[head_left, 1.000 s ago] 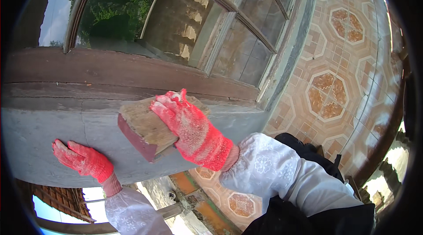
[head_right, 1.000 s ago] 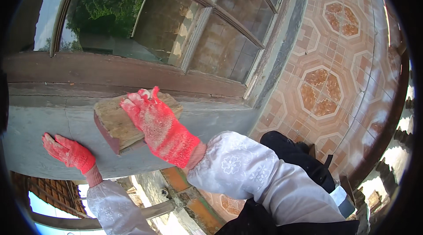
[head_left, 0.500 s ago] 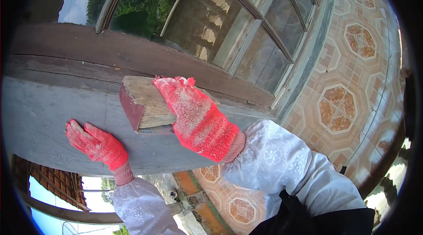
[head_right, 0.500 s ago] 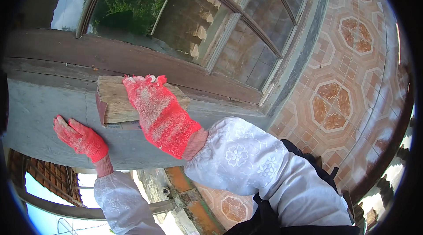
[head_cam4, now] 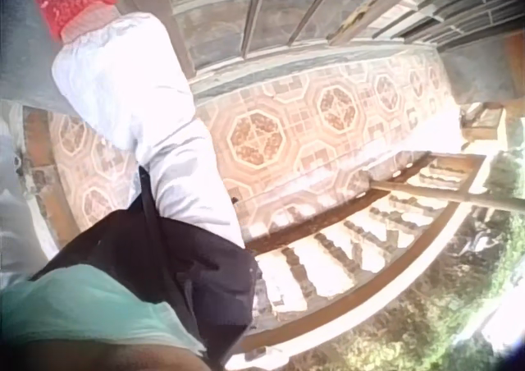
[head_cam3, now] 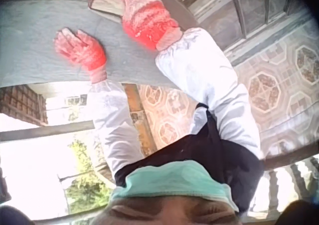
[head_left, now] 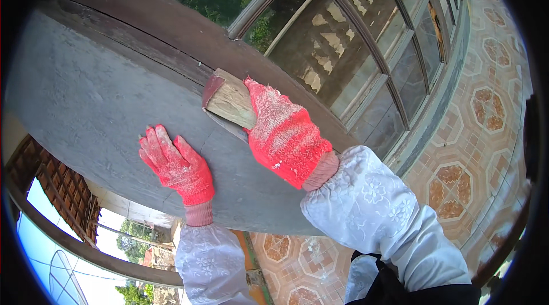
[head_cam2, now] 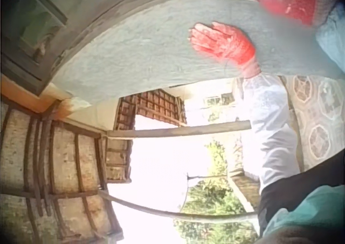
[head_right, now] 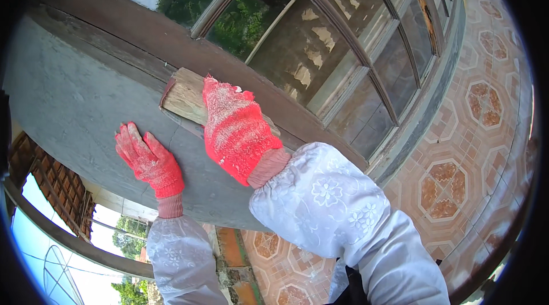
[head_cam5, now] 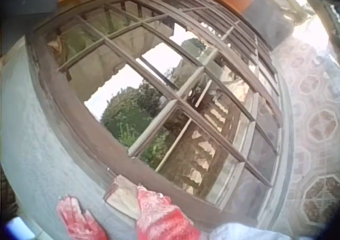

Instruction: The person sands the wooden frame of a window using a sanding block, moving it back and forth along the wood surfaces.

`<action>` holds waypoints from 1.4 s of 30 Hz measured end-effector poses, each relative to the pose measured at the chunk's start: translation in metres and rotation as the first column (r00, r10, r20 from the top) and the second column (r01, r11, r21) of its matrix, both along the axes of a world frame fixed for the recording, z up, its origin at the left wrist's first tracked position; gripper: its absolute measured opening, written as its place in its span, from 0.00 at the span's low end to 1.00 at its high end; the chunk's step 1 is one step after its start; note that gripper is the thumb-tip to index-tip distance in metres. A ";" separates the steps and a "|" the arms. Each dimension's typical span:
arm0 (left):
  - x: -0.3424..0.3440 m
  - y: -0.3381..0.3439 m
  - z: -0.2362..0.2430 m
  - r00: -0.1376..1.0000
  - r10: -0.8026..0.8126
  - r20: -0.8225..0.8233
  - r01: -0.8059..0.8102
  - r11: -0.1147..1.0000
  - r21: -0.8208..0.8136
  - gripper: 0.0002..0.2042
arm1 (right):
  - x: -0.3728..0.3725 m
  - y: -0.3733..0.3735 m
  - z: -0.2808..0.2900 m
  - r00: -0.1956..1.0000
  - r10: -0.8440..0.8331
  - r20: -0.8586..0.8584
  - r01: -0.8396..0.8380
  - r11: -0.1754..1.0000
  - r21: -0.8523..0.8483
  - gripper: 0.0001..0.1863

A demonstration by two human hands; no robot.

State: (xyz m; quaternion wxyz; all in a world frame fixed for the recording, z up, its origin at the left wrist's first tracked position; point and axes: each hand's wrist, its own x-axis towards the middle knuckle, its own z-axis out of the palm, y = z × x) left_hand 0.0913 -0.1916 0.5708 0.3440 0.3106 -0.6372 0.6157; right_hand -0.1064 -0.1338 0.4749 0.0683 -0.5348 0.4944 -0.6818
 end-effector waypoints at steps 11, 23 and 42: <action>-0.003 0.007 -0.005 0.999 -0.010 -0.046 0.011 0.999 0.036 0.19 | -0.011 0.033 -0.112 0.992 0.086 0.089 -0.107 0.955 0.276 0.35; -0.003 0.008 0.002 1.000 0.015 -0.026 -0.014 0.999 0.032 0.19 | -0.018 0.032 -0.107 0.971 0.207 0.122 -0.240 0.857 0.457 0.39; -0.003 0.004 -0.005 1.000 0.016 -0.016 -0.015 0.999 0.028 0.19 | -0.016 0.008 -0.016 0.990 0.137 0.016 -0.134 0.984 -0.118 0.32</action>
